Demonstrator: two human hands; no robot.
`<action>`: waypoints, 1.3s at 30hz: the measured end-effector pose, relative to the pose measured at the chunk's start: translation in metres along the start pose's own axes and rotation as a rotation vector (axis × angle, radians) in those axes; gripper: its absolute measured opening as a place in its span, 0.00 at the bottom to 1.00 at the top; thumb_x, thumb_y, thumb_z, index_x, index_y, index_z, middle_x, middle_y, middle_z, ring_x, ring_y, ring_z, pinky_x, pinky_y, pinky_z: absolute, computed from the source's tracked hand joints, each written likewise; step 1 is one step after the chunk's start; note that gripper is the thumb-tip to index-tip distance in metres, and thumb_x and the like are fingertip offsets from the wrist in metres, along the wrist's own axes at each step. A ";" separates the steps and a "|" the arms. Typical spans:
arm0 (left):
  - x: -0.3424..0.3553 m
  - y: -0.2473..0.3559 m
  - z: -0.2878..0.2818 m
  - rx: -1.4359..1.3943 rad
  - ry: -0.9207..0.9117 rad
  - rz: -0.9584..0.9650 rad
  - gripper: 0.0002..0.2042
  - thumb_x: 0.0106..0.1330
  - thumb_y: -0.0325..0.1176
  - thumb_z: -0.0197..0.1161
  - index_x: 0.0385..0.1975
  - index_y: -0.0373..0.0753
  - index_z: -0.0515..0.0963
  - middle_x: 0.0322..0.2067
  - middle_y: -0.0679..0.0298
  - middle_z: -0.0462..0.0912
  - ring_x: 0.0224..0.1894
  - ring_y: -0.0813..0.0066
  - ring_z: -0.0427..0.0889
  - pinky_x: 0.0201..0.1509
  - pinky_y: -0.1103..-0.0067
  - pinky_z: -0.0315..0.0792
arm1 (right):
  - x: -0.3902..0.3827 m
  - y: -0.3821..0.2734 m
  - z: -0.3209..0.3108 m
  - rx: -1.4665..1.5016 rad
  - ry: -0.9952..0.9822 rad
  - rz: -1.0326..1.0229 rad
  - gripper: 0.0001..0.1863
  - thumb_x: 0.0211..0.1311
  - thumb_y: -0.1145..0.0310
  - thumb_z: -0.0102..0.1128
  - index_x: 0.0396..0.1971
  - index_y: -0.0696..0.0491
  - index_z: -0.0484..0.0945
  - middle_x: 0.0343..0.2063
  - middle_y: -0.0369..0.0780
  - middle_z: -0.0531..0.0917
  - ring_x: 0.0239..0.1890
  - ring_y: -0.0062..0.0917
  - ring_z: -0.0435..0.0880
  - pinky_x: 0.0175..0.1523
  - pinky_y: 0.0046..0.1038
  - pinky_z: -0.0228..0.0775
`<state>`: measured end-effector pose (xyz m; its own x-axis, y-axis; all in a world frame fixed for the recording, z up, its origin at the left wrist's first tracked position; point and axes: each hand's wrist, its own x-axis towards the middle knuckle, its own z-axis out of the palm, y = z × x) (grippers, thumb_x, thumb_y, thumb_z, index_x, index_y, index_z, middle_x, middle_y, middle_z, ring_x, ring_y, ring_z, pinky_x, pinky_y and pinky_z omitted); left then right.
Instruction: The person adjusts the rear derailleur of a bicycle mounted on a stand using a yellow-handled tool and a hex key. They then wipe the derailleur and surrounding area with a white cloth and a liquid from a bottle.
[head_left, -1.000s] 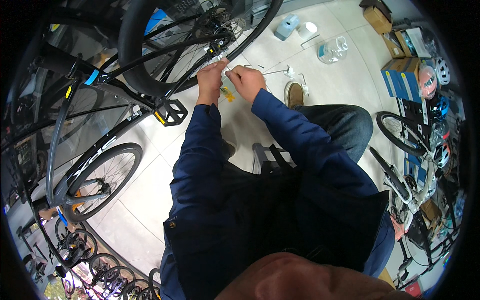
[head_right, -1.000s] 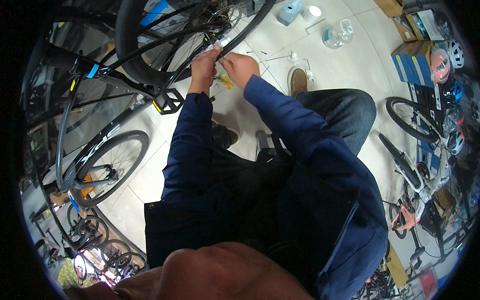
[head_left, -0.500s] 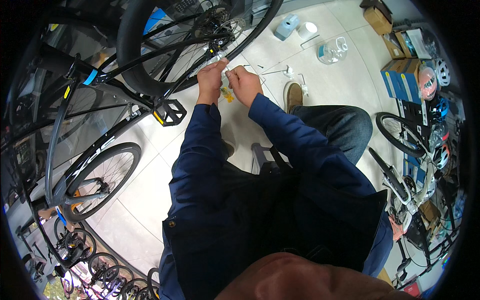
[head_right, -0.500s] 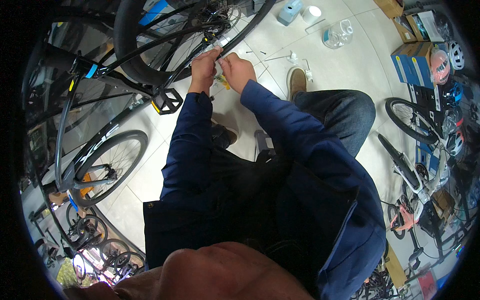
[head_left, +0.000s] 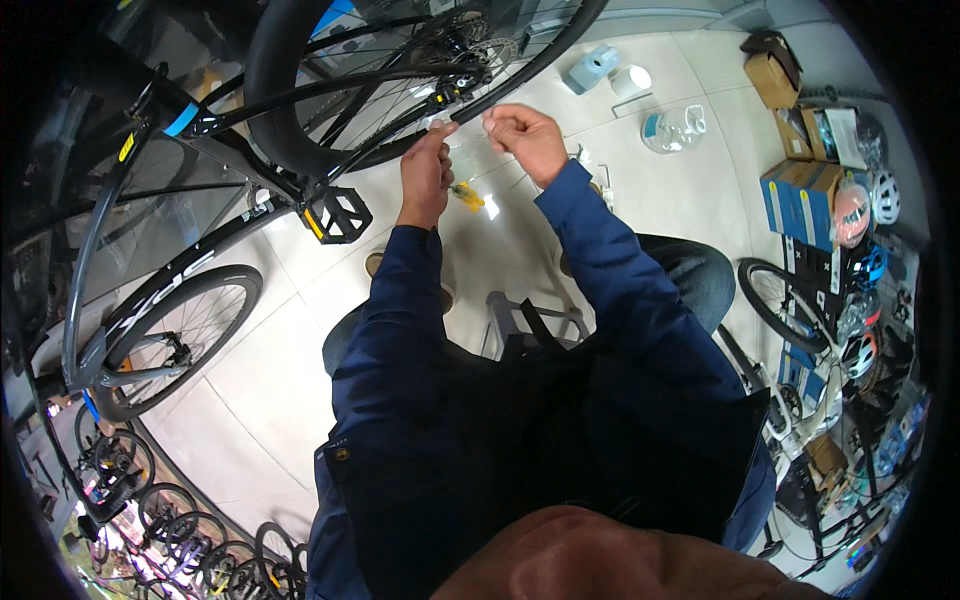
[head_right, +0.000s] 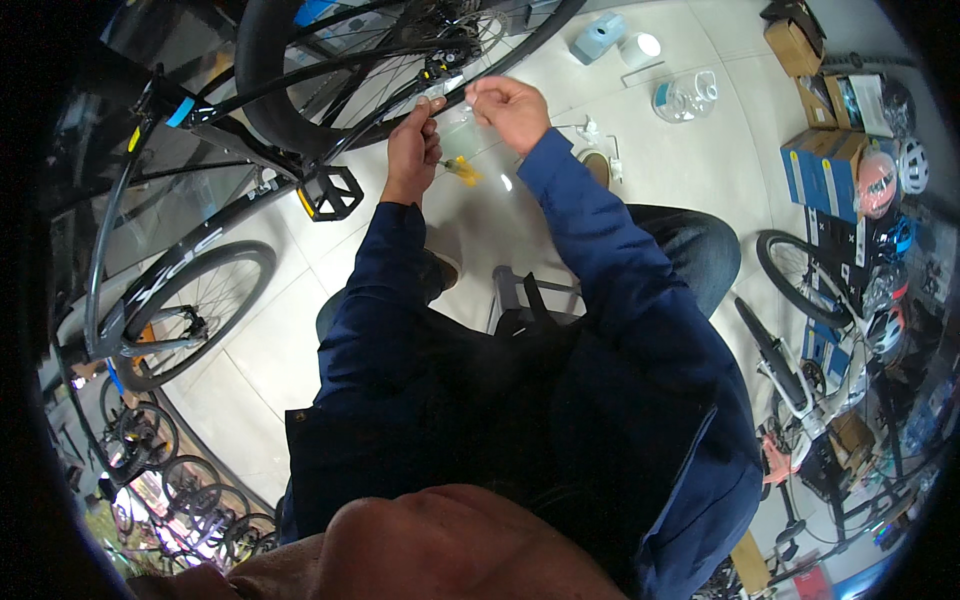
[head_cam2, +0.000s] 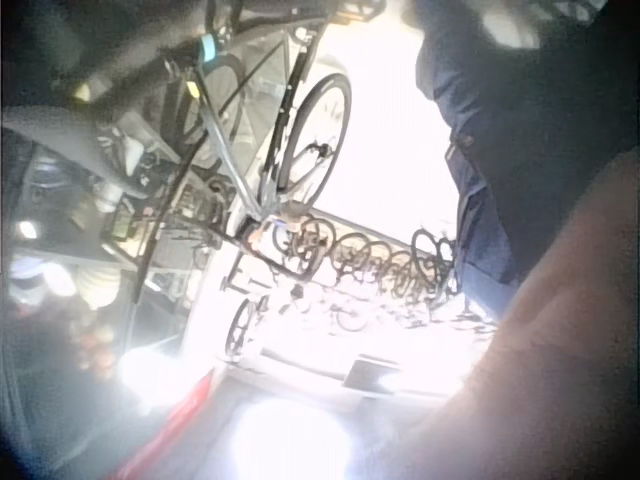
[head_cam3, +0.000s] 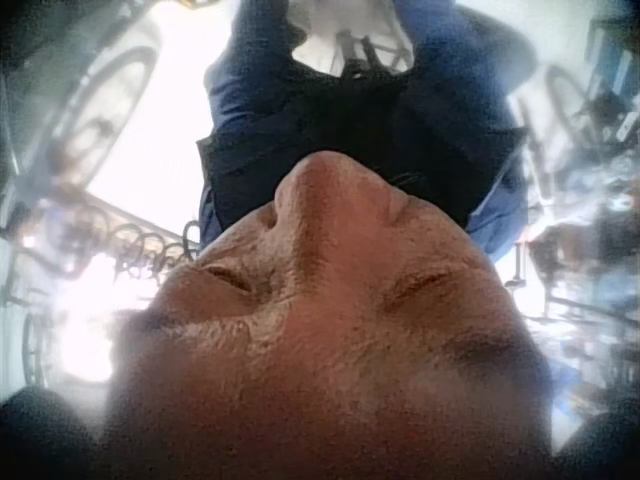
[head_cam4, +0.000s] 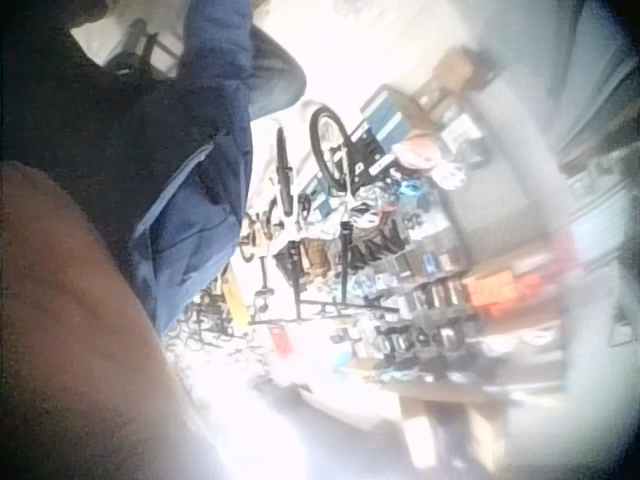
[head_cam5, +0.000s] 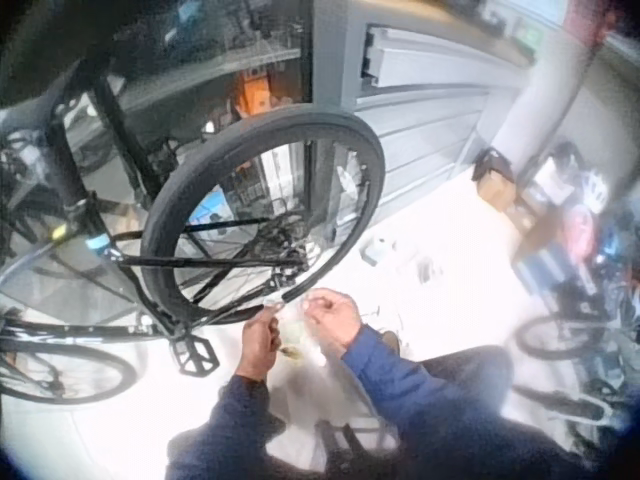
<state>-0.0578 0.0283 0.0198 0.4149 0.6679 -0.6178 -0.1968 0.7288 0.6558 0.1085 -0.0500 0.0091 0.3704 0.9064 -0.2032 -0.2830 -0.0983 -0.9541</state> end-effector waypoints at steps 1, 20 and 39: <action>0.002 -0.002 -0.001 -0.042 -0.030 -0.008 0.13 0.71 0.39 0.68 0.47 0.38 0.84 0.20 0.80 0.59 0.17 0.90 0.52 0.18 0.85 0.45 | 0.003 0.000 0.006 0.098 0.050 -0.092 0.07 0.69 0.73 0.67 0.43 0.57 0.84 0.33 0.33 0.86 0.33 0.13 0.81 0.40 0.19 0.76; 0.027 -0.022 0.009 -0.328 -0.115 -0.015 0.07 0.72 0.36 0.67 0.33 0.44 0.78 0.20 0.79 0.63 0.17 0.89 0.59 0.16 0.87 0.51 | 0.021 0.008 0.043 -0.036 0.221 -0.214 0.05 0.65 0.78 0.70 0.35 0.61 0.81 0.30 0.39 0.87 0.32 0.17 0.85 0.40 0.21 0.81; 0.034 -0.007 0.014 -0.571 -0.147 -0.111 0.07 0.69 0.35 0.69 0.36 0.39 0.79 0.21 0.78 0.64 0.17 0.87 0.58 0.18 0.84 0.49 | 0.023 -0.029 0.037 -0.257 0.225 -0.311 0.12 0.77 0.66 0.59 0.44 0.61 0.82 0.33 0.38 0.86 0.33 0.18 0.84 0.41 0.22 0.81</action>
<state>-0.0296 0.0436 0.0007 0.5711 0.5851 -0.5757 -0.5745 0.7858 0.2288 0.0924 -0.0114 0.0405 0.5938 0.8000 0.0863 0.0905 0.0401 -0.9951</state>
